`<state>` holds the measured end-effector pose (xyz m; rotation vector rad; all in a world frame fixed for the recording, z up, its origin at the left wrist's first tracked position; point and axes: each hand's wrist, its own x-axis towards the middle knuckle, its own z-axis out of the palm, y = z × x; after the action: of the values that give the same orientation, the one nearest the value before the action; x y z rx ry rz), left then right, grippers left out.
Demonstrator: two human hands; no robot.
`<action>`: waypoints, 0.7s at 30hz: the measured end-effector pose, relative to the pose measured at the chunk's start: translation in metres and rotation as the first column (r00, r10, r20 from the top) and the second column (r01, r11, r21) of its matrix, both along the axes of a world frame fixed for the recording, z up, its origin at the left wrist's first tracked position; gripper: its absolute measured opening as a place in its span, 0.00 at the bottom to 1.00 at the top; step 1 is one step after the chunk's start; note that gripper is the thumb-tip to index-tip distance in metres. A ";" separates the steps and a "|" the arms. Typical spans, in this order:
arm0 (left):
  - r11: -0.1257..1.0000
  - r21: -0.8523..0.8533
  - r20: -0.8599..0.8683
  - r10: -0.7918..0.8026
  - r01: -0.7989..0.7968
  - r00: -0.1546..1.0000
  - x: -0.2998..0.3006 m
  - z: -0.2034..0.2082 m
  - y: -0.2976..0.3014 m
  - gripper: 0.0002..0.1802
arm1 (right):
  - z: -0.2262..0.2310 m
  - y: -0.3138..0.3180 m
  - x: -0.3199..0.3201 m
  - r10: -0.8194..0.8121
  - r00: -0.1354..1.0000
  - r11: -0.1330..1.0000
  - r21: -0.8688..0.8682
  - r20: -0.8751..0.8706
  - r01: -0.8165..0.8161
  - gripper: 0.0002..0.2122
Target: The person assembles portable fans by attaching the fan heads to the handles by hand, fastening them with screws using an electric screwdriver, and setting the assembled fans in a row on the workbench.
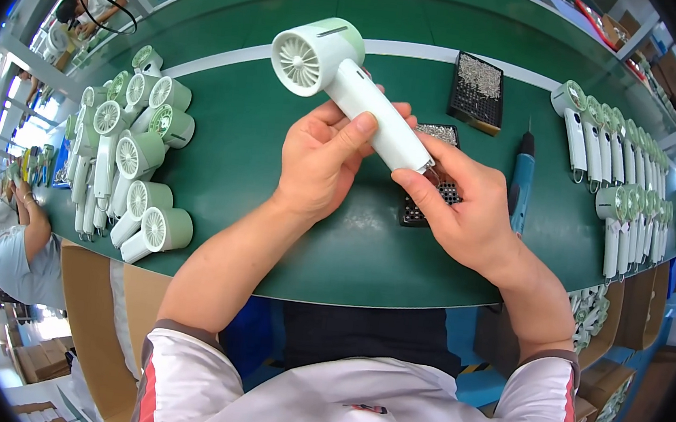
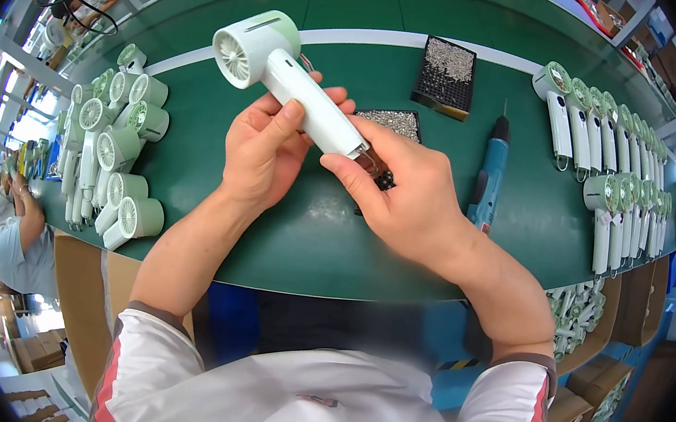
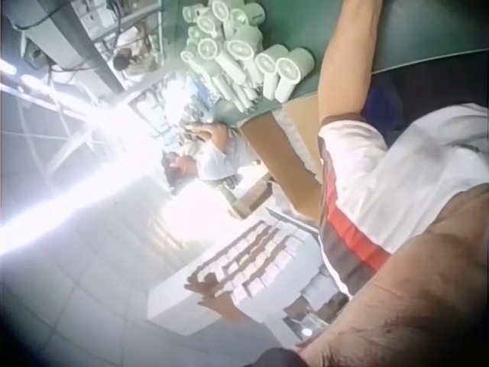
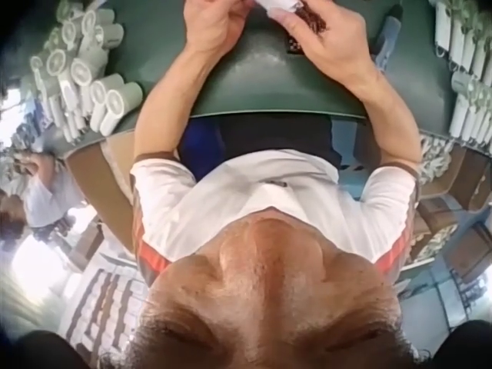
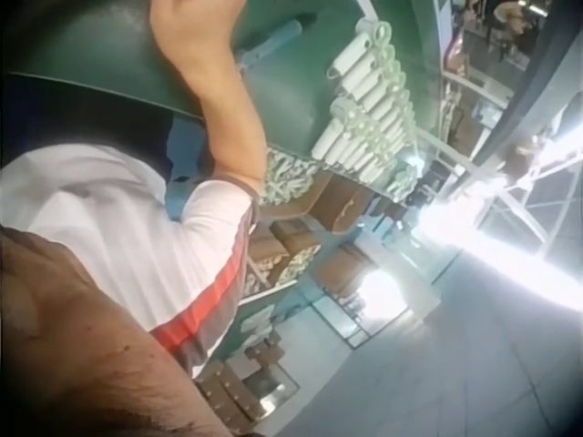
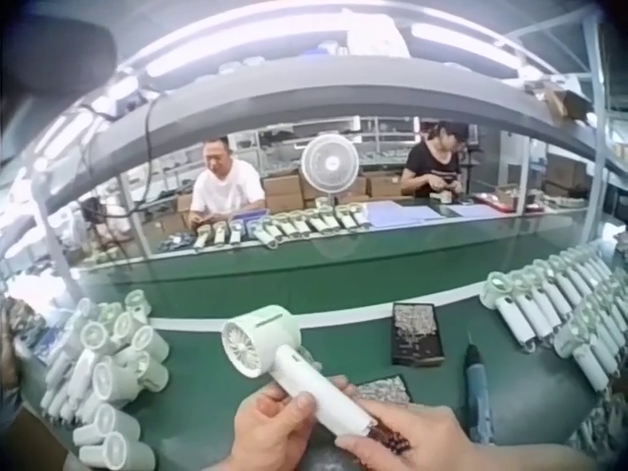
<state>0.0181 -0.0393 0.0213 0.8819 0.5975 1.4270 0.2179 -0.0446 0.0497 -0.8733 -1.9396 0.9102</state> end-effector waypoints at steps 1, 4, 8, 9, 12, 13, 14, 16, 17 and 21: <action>1.000 0.004 0.030 -0.007 0.007 1.000 0.003 0.006 -0.001 0.28 | 0.001 0.001 0.002 -0.006 1.000 1.000 0.000 0.000 0.006 0.23; 0.998 0.048 0.054 -0.029 0.027 0.998 0.003 0.007 0.000 0.31 | 0.002 0.007 0.005 -0.085 0.984 0.911 0.413 0.160 0.011 0.21; 0.991 0.121 0.000 -0.052 0.051 0.999 -0.007 -0.001 0.003 0.33 | 0.000 0.008 0.001 -0.125 0.985 0.805 0.592 0.121 0.029 0.21; 0.988 0.136 0.001 -0.072 0.071 0.997 -0.008 -0.001 0.003 0.33 | 0.000 0.008 0.001 -0.137 0.982 0.784 0.620 0.133 0.026 0.21; 0.989 0.122 0.023 -0.089 0.086 0.996 -0.003 -0.003 0.002 0.32 | 0.000 0.006 0.004 -0.177 0.971 0.764 0.644 0.162 0.032 0.22; 0.989 0.123 0.021 -0.088 0.085 0.996 -0.002 -0.003 0.002 0.32 | -0.002 0.006 0.005 -0.175 0.971 0.764 0.645 0.160 0.032 0.22; 0.988 0.124 0.045 -0.101 0.094 0.994 -0.001 -0.004 0.001 0.33 | -0.004 0.007 0.005 -0.192 0.967 0.753 0.657 0.166 0.036 0.23; 0.987 0.125 0.069 -0.114 0.105 0.991 0.002 -0.006 0.001 0.33 | -0.004 0.007 0.005 -0.209 0.963 0.741 0.670 0.172 0.041 0.23; 0.982 0.154 0.056 -0.122 0.112 0.991 0.003 -0.009 0.001 0.33 | -0.002 0.006 0.004 -0.219 0.957 0.751 0.660 0.190 0.041 0.23; 0.971 0.178 -0.037 -0.154 0.158 0.987 0.005 -0.011 -0.003 0.32 | -0.005 0.007 0.005 -0.243 0.941 0.771 0.636 0.234 0.040 0.22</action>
<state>0.0232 -0.0421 0.0105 1.0663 0.4106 1.3440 0.2226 -0.0371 0.0444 -0.7643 -2.1954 -0.0065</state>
